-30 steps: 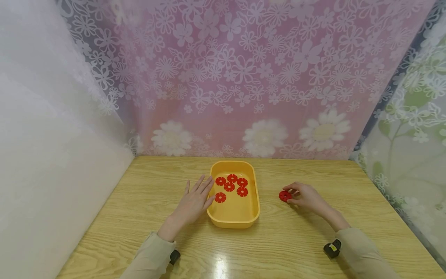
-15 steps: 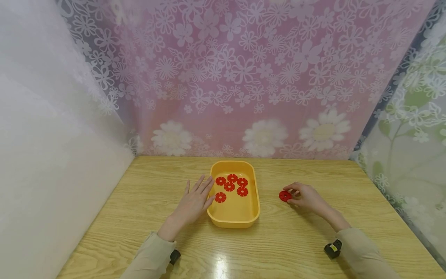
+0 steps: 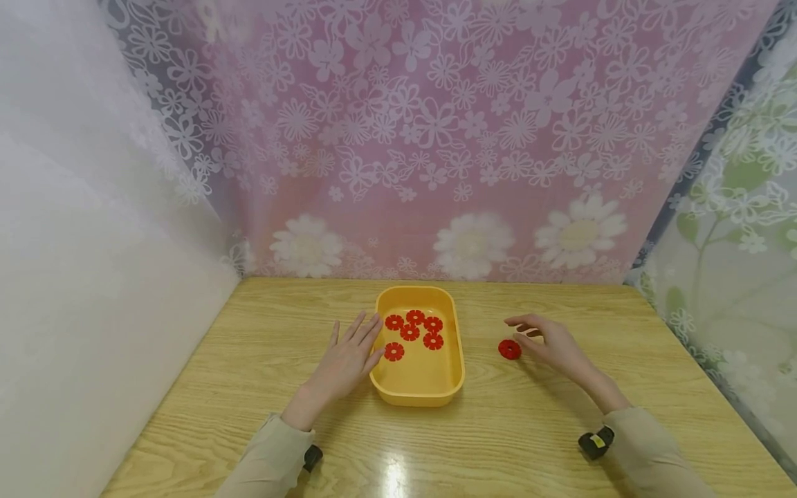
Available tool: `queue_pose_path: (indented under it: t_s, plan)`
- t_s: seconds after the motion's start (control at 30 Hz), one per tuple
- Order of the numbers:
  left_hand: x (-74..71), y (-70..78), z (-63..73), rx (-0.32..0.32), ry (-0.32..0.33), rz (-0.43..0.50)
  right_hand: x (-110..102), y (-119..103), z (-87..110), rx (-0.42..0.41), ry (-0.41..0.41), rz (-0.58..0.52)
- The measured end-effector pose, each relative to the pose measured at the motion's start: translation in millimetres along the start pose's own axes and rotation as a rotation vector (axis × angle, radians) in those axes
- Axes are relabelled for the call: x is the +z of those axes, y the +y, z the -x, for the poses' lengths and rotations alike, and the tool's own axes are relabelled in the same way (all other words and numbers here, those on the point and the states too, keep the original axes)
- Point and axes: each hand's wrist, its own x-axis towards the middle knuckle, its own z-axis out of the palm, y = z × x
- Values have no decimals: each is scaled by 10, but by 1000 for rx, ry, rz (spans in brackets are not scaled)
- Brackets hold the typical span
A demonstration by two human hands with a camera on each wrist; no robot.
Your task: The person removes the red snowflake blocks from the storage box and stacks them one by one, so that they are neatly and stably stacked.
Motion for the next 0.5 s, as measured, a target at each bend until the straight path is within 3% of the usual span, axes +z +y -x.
queue_pose_path:
  t_s: [0.27, 0.5]
  plan:
    - [2, -9, -5, -9, -9, 1, 47, -200, -201, -77, 38, 6]
    - [-4, -1, -5, -6, -16, 8, 152, -517, -403, -115, 2, -23]
